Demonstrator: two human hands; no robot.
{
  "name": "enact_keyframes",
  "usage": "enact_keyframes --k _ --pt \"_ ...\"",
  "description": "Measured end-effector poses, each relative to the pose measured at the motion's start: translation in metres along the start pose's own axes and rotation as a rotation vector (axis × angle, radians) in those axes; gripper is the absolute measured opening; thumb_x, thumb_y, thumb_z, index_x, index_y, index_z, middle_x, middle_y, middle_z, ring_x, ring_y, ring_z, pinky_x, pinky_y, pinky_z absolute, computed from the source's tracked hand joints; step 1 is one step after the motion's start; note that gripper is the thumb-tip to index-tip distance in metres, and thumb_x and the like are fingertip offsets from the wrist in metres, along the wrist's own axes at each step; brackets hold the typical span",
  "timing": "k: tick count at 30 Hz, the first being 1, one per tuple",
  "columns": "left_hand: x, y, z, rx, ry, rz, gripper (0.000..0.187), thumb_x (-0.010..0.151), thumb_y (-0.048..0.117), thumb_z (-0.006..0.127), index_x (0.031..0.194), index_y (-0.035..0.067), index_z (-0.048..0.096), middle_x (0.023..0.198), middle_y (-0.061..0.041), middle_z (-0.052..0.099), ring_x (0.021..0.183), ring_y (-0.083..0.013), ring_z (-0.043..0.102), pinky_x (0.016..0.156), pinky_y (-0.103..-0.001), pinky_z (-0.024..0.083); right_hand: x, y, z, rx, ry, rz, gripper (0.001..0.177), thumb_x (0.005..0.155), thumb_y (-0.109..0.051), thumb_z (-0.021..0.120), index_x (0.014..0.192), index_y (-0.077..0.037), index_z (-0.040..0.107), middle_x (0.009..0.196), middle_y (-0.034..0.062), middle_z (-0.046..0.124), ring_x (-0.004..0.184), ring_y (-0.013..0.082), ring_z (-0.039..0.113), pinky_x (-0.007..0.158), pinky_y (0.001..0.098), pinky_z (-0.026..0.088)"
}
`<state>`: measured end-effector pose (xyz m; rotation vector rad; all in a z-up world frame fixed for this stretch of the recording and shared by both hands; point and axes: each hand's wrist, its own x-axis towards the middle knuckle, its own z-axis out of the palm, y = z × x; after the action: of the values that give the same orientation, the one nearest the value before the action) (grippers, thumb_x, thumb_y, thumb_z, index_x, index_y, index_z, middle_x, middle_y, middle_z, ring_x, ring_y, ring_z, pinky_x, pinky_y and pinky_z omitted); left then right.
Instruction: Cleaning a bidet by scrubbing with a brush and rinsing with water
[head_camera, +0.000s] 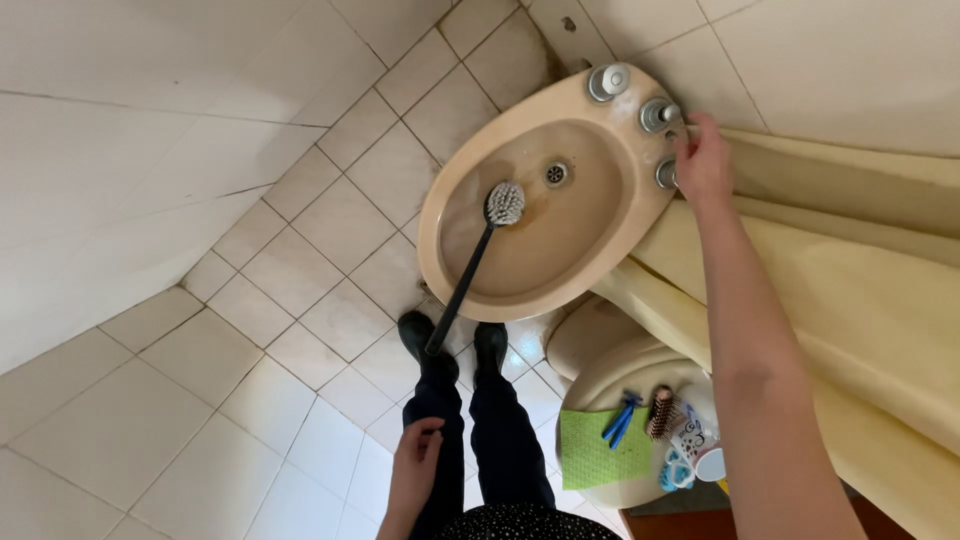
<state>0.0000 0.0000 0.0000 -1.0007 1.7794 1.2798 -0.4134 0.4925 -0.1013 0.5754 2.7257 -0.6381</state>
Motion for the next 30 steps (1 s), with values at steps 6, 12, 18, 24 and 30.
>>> enact_keyframes --k 6,12,18,24,30 --pt "0.041 0.047 -0.002 0.230 0.073 0.145 0.025 0.097 0.019 0.058 0.121 0.014 0.064 0.124 -0.005 0.059 0.105 -0.0198 0.066 0.088 -0.037 0.056 0.003 0.079 0.057 -0.342 -0.034 0.274 0.087 0.106 -0.072 0.054 0.121 0.014 0.056 0.117 0.0355 0.065 0.106 0.0521 0.064 0.085 0.0575 0.052" --pt "0.105 0.064 0.023 0.567 0.139 0.250 0.044 0.104 0.031 0.053 0.142 0.010 0.047 0.136 -0.018 0.047 0.132 -0.0404 0.052 0.107 -0.054 0.051 0.020 0.102 0.087 -0.156 -0.005 0.398 0.085 0.099 -0.074 0.063 0.109 0.010 0.074 0.102 0.0303 0.073 0.101 0.0460 0.071 0.080 0.0558 0.059" --pt "0.164 0.044 0.056 0.790 0.084 0.279 0.058 0.103 0.050 0.051 0.145 0.010 0.045 0.133 -0.017 0.058 0.128 -0.0376 0.060 0.106 -0.055 0.049 0.038 0.123 0.112 -0.324 0.201 0.380 0.064 0.093 -0.061 0.068 0.099 0.002 0.077 0.090 0.0263 0.075 0.092 0.0436 0.075 0.072 0.0542 0.062" --pt "0.191 0.013 0.067 0.784 0.015 0.213 0.049 0.104 0.042 0.053 0.139 0.008 0.046 0.125 -0.019 0.063 0.113 -0.0388 0.069 0.093 -0.048 0.060 0.023 0.110 0.098 -0.473 0.044 0.189 0.068 0.100 -0.062 0.070 0.122 0.001 0.056 0.096 0.0294 0.073 0.095 0.0489 0.073 0.079 0.0586 0.059" --pt "0.191 -0.001 0.069 0.606 -0.077 0.174 0.048 0.106 0.046 0.052 0.130 0.004 0.052 0.113 -0.022 0.068 0.108 -0.0389 0.070 0.091 -0.048 0.061 -0.003 0.053 0.049 -0.591 -0.182 0.120 0.082 0.106 -0.060 0.064 0.146 0.010 0.047 0.114 0.0340 0.071 0.109 0.0512 0.069 0.090 0.0614 0.054"
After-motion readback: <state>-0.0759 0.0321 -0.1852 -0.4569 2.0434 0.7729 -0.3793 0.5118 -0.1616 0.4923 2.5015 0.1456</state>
